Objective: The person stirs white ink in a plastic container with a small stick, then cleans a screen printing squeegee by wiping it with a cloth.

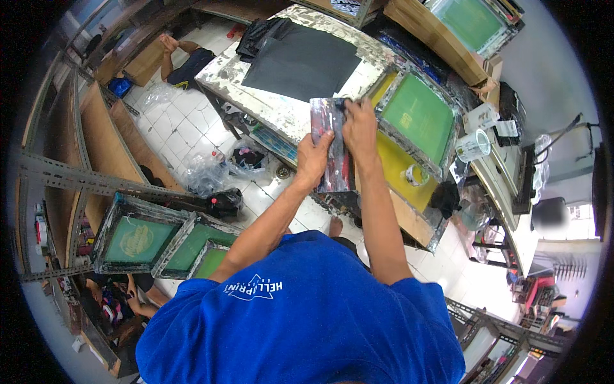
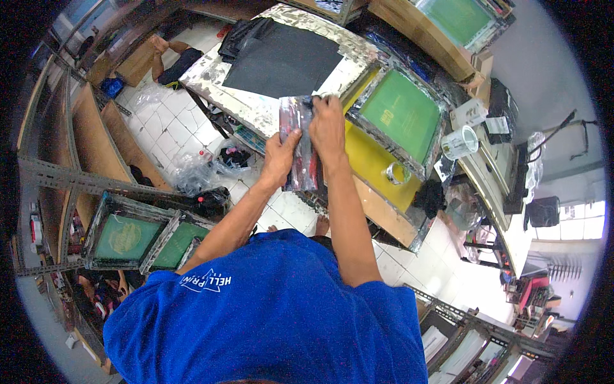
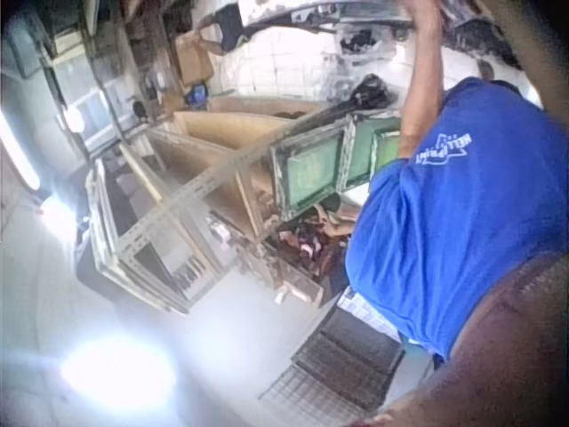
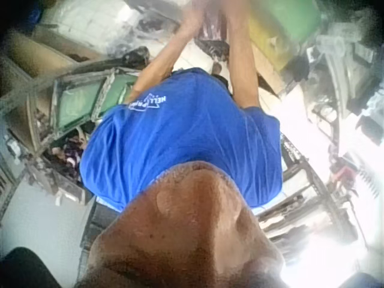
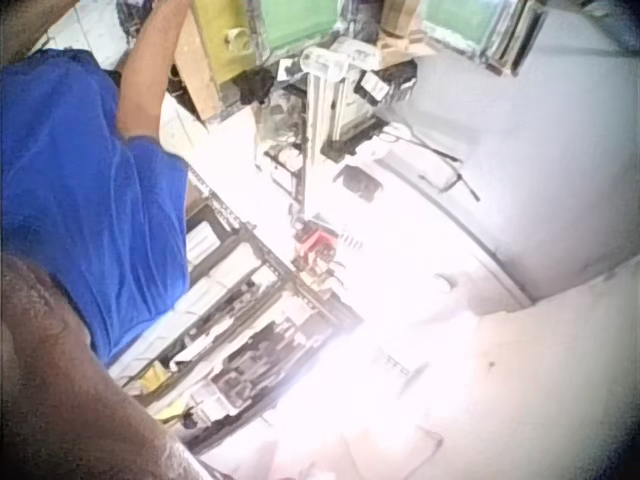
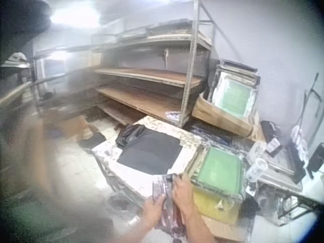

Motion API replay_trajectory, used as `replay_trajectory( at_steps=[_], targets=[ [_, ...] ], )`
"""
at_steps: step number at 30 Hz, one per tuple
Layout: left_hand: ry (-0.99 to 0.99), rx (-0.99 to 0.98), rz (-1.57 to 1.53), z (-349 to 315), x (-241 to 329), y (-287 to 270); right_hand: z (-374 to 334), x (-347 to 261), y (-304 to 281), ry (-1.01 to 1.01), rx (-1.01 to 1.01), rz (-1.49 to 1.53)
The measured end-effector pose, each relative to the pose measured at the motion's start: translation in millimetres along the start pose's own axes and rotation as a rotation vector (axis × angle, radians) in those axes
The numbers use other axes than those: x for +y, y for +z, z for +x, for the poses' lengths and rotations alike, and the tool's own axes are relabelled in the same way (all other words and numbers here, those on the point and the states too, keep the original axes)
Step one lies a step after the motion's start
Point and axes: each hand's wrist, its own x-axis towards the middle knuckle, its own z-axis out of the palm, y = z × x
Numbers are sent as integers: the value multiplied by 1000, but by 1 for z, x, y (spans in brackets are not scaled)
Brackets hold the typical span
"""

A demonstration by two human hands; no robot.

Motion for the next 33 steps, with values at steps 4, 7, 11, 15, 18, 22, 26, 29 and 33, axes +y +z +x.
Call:
replay_trajectory(
  at_steps=[4,7,11,15,18,22,26,29,33],
  targets=[
    [-46,117,8,3,12,-5,-15,-4,6,-27,-57,-31],
    [-39,172,-254,26,17,-29,-64,-34,-3,-9,-155,22],
    [7,162,-175,25,31,-28,-72,-41,-5,17,-74,53],
    [-7,28,-81,8,25,-6,-23,-21,-2,-11,47,0],
    [-10,63,-86,13,18,-2,-25,-15,-11,16,-1,33],
    [-3,175,-109,27,27,-13,-72,-22,-21,28,-168,70],
    [21,124,30,21,24,-6,-48,-15,-9,20,-53,41],
    [74,-2,13,-4,20,16,7,13,-4,-6,75,-53],
    [3,92,-127,14,5,13,-6,12,-5,-46,-36,4]
  ],
)
